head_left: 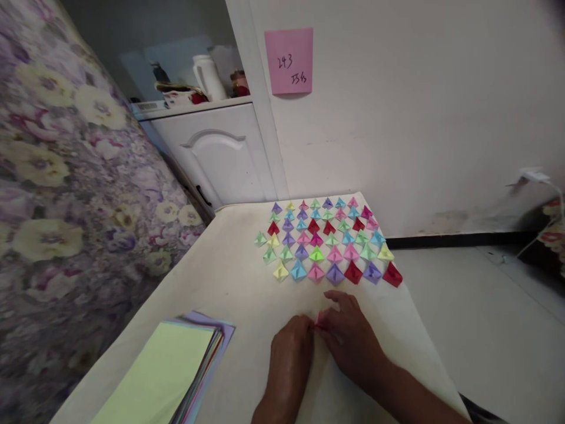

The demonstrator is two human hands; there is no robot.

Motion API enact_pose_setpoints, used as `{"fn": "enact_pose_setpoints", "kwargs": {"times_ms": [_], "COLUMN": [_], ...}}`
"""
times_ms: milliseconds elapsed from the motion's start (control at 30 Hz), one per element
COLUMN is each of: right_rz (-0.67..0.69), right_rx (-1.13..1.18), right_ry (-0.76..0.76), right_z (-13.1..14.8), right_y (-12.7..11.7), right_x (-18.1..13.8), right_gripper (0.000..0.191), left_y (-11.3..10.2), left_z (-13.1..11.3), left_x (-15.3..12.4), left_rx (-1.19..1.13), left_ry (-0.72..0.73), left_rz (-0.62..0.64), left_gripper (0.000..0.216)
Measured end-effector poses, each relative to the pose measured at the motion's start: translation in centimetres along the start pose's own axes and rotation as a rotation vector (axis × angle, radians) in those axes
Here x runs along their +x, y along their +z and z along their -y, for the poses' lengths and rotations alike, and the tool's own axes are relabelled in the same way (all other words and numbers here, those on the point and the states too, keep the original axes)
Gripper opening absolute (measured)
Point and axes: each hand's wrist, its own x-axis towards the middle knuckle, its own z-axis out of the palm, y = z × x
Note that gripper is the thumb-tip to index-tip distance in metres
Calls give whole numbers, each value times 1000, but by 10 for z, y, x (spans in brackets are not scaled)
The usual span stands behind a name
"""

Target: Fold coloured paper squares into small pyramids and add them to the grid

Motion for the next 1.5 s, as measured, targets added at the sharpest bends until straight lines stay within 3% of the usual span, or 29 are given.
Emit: {"fn": "enact_pose_setpoints", "kwargs": {"times_ms": [367, 533, 833, 1100, 1500], "right_rz": [50, -68, -47, -66, -44], "right_rx": [-26, -65, -258, -168, -126], "right_ry": [-73, -58, -34, -23, -41], "right_z": [-6, 4, -4, -4, -7], "right_y": [13, 5, 7, 17, 22], "right_x": [3, -3, -11, -6, -5], "right_gripper": [20, 14, 20, 16, 16], "left_y": [-1, -1, 0, 0, 4], "left_z": [-1, -1, 0, -2, -3], "left_x": [-1, -1, -1, -1, -3], "left_rx": [15, 4, 11, 34, 148], "left_ry": [-21, -27, -7, -39, 2], "left_rz": [17, 10, 8, 43, -22], "left_gripper": [26, 26, 26, 29, 24]}}
